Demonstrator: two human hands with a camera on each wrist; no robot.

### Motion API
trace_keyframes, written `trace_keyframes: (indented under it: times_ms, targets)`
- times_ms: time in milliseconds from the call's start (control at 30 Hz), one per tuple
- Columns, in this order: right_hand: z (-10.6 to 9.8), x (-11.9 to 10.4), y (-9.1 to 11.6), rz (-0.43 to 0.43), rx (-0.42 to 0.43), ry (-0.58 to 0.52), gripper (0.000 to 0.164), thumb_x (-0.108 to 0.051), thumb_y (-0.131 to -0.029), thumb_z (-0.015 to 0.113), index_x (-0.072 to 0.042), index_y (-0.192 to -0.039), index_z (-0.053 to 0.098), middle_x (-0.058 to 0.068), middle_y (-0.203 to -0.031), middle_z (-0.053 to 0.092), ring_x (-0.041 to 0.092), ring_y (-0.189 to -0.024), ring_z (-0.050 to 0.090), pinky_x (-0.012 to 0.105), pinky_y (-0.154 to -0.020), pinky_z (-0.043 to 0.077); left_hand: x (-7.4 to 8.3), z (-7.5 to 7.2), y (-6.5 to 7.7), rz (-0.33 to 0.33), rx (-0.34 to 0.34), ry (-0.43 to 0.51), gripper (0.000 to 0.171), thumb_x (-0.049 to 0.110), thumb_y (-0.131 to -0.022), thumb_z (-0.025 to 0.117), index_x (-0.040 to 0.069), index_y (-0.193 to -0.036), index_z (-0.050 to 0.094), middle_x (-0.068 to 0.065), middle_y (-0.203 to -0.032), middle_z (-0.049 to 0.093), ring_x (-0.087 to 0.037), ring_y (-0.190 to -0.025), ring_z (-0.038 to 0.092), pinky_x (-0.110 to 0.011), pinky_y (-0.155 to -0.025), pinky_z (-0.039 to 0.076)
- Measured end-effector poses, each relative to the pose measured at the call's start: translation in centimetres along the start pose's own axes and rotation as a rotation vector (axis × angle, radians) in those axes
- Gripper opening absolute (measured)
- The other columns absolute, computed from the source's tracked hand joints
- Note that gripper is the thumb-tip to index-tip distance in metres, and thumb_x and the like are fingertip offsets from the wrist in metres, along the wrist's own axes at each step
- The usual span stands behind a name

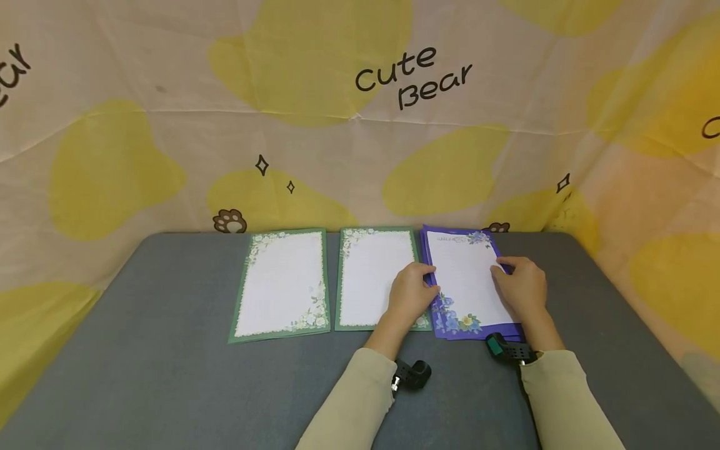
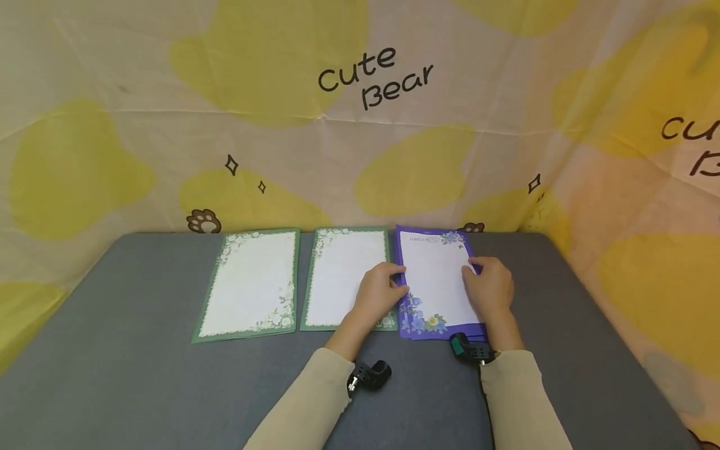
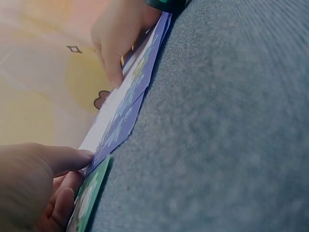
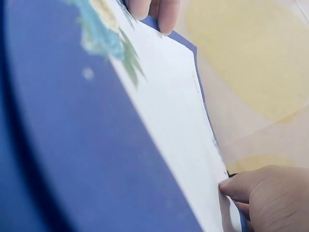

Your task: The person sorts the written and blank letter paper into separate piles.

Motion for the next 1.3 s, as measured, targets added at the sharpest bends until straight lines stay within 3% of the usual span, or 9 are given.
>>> trace_keyframes:
  times_ms: [167,533,733,833,1033,1300]
  targets:
    - [0.2,0.4,0.0,-0.036,0.025,0.02,0.031,-0.02,-0.094,0.067,0.0,-0.117,0.074,0.029,-0.125,0.066,0.05,-0.116,0.059,0.063,-0.095,0.046,0.1,-0.1,0.1,0.001,-0.004,0.022,0.037,0.012,-0.086,0.079,0.006,-0.122,0.073,-0.012,-0.127,0.069,-0.011,-0.079,0.069,-0.021,-0.074,0.055]
    - [0.9,0.6,0.2,-0.051,0.034,-0.029,0.035,-0.021,-0.097,0.063,0.001,-0.122,0.072,0.026,-0.135,0.063,0.049,-0.121,0.053,0.062,-0.097,0.042,0.3,-0.8,0.4,-0.017,-0.042,0.091,0.038,0.012,-0.09,0.076,0.006,-0.127,0.07,-0.014,-0.133,0.065,-0.006,-0.076,0.062,-0.018,-0.072,0.053]
    - [0.9,0.7,0.2,-0.033,0.039,-0.027,0.034,-0.021,-0.097,0.062,0.001,-0.122,0.072,0.026,-0.135,0.062,0.049,-0.121,0.053,0.063,-0.097,0.042,1.2,-2.6,1.0,0.049,-0.102,0.064,0.033,0.02,-0.097,0.068,0.01,-0.128,0.07,-0.009,-0.121,0.069,-0.008,-0.079,0.06,-0.019,-0.068,0.05]
    - [0.8,0.9,0.2,-0.016,0.031,-0.023,0.035,-0.021,-0.097,0.061,0.001,-0.122,0.072,0.026,-0.137,0.061,0.048,-0.121,0.052,0.062,-0.097,0.042,1.2,-4.1,1.3,0.082,-0.136,0.014,0.033,0.026,-0.1,0.065,0.014,-0.13,0.07,-0.005,-0.122,0.069,-0.012,-0.089,0.065,-0.023,-0.071,0.052]
    - [0.8,1.0,0.3,0.0,0.017,-0.028,0.036,-0.023,-0.098,0.059,0.001,-0.124,0.071,0.026,-0.138,0.061,0.048,-0.123,0.052,0.061,-0.099,0.041,-1.1,-7.8,1.6,0.088,-0.106,-0.059,0.032,0.028,-0.1,0.064,0.017,-0.129,0.07,-0.004,-0.136,0.066,-0.023,-0.114,0.068,-0.04,-0.092,0.057]
    - [0.5,0.9,0.4,-0.018,0.033,-0.045,0.036,-0.021,-0.098,0.06,0.002,-0.123,0.071,0.027,-0.136,0.062,0.05,-0.123,0.052,0.063,-0.101,0.04,-5.1,-11.4,2.0,0.089,-0.029,-0.04,0.049,0.031,-0.093,0.073,0.013,-0.138,0.064,-0.007,-0.139,0.064,-0.029,-0.135,0.055,-0.049,-0.112,0.045]
Point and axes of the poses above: each hand's wrist, its own y-axis away from the middle knuckle, its own z-axis out of the palm, x = y × z, the point moved 2 cm from there along -y, towards the middle knuckle
